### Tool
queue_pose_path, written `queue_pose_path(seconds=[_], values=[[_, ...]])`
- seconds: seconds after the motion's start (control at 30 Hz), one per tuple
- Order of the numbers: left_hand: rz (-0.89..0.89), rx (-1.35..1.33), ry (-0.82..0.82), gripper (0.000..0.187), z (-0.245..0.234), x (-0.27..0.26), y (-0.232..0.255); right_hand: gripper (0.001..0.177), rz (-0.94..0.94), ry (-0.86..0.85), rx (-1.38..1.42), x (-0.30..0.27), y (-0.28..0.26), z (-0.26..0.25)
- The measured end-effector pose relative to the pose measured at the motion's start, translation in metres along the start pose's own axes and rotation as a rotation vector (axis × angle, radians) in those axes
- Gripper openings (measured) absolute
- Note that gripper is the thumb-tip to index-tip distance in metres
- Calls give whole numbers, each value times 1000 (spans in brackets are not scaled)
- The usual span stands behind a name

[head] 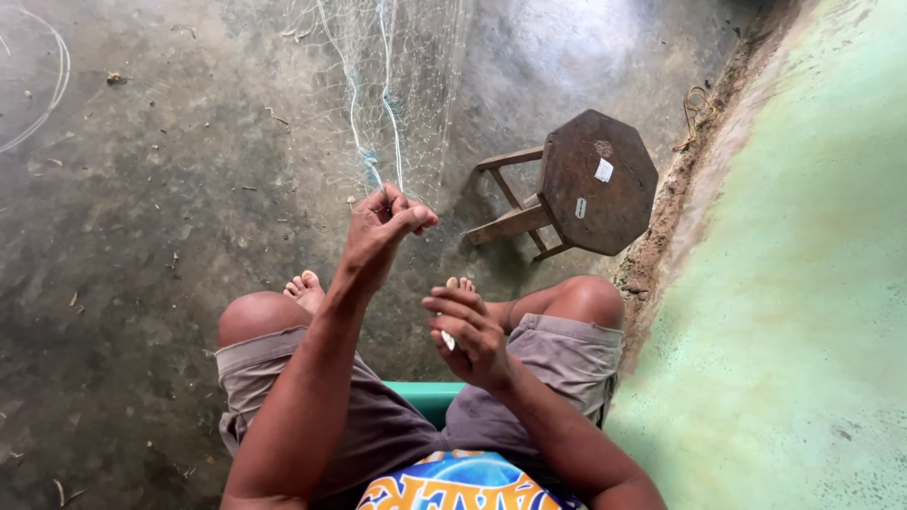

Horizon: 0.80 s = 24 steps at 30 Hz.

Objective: Repairing a fishing net by tying knots with a shuttle needle

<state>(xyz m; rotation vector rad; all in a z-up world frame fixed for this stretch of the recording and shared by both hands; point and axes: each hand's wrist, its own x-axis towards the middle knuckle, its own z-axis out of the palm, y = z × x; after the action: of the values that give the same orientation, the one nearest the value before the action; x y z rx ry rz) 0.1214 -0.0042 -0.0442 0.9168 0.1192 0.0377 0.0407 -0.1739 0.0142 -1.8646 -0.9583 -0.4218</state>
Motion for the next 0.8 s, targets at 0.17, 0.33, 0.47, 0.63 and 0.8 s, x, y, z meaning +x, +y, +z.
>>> queue_pose_path(seconds=[0.17, 0.33, 0.47, 0.63, 0.8], values=[[15, 21, -6, 31, -6, -10, -3, 16, 14, -93, 4, -20, -11, 4], [23, 75, -10, 35, -10, -8, 0, 16, -3, -128, 25, -17, -14, 4], [49, 130, -11, 31, -9, -3, 4, 17, 27, -120, 77, -11, -18, 3], [39, 113, 38, 36, -7, -1, 13, 22, -25, -88, 94, 10, -24, -5], [4, 16, 70, 27, -20, 11, -6, 24, 39, -25, 89, 10, -22, -9]])
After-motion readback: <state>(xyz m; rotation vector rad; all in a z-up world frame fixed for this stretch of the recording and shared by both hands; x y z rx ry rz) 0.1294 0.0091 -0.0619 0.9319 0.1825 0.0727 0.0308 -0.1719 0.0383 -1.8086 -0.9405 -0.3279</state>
